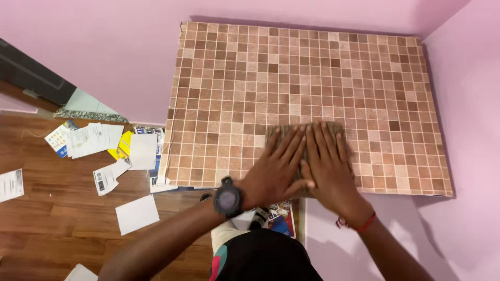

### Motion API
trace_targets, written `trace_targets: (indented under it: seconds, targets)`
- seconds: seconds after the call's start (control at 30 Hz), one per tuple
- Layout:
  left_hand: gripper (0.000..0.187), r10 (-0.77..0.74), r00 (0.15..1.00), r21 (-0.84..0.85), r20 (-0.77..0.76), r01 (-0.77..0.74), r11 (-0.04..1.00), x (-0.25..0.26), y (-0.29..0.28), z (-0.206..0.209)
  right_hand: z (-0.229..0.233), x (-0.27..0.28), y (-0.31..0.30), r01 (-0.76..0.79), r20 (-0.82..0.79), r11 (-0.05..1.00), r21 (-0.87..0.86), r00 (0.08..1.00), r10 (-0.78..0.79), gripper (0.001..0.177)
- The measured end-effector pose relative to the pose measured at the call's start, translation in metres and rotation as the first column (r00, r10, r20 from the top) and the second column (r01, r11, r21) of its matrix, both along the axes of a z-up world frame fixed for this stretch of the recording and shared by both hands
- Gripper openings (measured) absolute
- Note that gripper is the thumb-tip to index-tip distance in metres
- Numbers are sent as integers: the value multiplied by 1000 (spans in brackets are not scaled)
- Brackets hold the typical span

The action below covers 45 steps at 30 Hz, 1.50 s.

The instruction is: The person wipes the top and side surfaces of a small tiled cabinet using a cloth.

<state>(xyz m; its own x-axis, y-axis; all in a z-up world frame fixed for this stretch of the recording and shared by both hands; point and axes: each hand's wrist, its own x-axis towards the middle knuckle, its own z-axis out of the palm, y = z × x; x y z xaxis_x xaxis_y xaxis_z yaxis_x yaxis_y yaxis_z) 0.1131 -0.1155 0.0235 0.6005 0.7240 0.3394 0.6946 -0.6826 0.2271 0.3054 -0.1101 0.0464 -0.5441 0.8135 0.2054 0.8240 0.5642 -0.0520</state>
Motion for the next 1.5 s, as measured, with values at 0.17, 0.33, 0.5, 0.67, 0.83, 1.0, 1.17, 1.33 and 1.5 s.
trace_targets:
  seconds: [0.17, 0.33, 0.5, 0.67, 0.83, 1.0, 1.17, 1.33, 1.5]
  targets:
    - [95, -21, 999, 28, -46, 22, 999, 23, 93, -22, -16, 26, 86, -34, 42, 999, 23, 999, 33, 66]
    - [94, -9, 989, 6, -146, 10, 1000, 40, 196, -26, -28, 44, 188, -45, 106, 999, 13, 993, 43, 68]
    - [93, -2, 992, -33, -130, -3, 999, 50, 264, -25, -35, 48, 255, 110, 89, 990, -88, 991, -103, 67]
    - [94, 31, 994, -48, -107, -36, 998, 52, 292, -25, -37, 53, 290, 120, 75, 991, -60, 990, -115, 68]
    - [92, 46, 991, -47, -124, -53, 998, 55, 295, -25, -40, 57, 295, 152, 46, 984, -98, 988, -148, 66]
    - [94, 13, 997, -48, -74, -17, 999, 55, 274, -23, -40, 61, 272, 126, 41, 991, -53, 991, -124, 66]
    - [93, -25, 991, -33, -131, 21, 999, 68, 230, -21, -33, 75, 219, 99, 84, 995, -34, 992, -96, 68]
    - [95, -125, 984, -48, -123, 120, 992, 84, 158, -19, -24, 94, 133, 83, 70, 996, -20, 994, -81, 67]
    - [99, -96, 985, 26, -142, 101, 995, 103, 72, -7, -6, 104, 45, 95, 34, 995, 16, 995, -96, 69]
